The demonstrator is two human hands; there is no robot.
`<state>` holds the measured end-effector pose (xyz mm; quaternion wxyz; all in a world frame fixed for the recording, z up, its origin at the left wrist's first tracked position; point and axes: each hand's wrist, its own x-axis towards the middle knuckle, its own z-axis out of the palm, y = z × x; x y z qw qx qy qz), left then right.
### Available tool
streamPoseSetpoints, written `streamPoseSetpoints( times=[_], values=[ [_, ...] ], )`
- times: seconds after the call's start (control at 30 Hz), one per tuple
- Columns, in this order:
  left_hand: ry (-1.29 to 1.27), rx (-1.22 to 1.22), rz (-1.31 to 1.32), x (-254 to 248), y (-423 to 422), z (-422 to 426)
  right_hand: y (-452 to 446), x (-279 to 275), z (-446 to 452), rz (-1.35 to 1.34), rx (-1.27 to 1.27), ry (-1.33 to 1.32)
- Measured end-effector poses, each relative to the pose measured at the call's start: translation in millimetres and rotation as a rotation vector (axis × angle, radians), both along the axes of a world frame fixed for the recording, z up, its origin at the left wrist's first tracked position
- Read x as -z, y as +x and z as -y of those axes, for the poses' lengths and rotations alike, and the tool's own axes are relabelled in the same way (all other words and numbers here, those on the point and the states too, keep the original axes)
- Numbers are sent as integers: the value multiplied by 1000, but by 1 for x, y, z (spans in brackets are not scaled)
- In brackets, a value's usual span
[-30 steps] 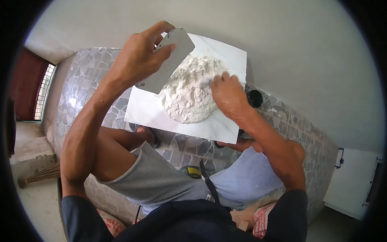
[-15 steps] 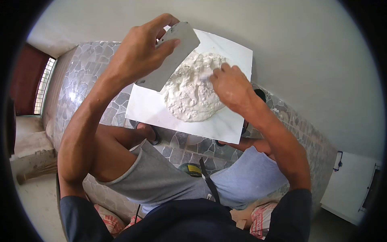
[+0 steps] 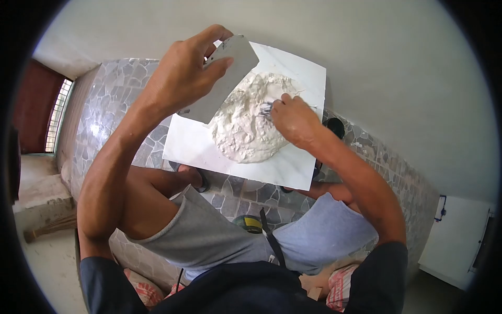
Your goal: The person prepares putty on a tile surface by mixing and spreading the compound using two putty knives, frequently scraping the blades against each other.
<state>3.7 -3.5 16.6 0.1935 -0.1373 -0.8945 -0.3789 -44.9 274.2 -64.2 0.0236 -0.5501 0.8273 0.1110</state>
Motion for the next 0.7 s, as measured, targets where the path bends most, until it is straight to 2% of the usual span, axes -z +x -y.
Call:
streamPoseSetpoints(
  times=[0.07, 0.13, 0.17, 0.27, 0.4, 0.43, 0.57, 0.67, 0.7],
  values=[
    [-2, -6, 20, 3, 4, -1, -9, -21, 1, 2, 85, -6],
    [-11, -21, 113, -9, 7, -2, -21, -34, 0, -110, 166, -55],
    [-2, -18, 97, -8, 6, -3, -28, -21, -3, -231, 131, -134],
    [2, -19, 41, -3, 3, 0, -17, 13, -8, -129, 105, -15],
    [-22, -36, 76, -4, 7, 1, -26, -25, -6, -12, 125, -65],
    [-27, -40, 102, -7, 7, 1, -32, -25, -7, -72, 176, -117],
    [-25, -26, 24, 0, 2, 3, -30, 16, -9, -70, 234, 68],
    [4, -38, 103, -7, 7, 1, -22, -15, -7, 21, 177, 12],
    [-1, -37, 116, -7, 7, 0, -35, -25, -6, 10, 202, 81]
  ],
)
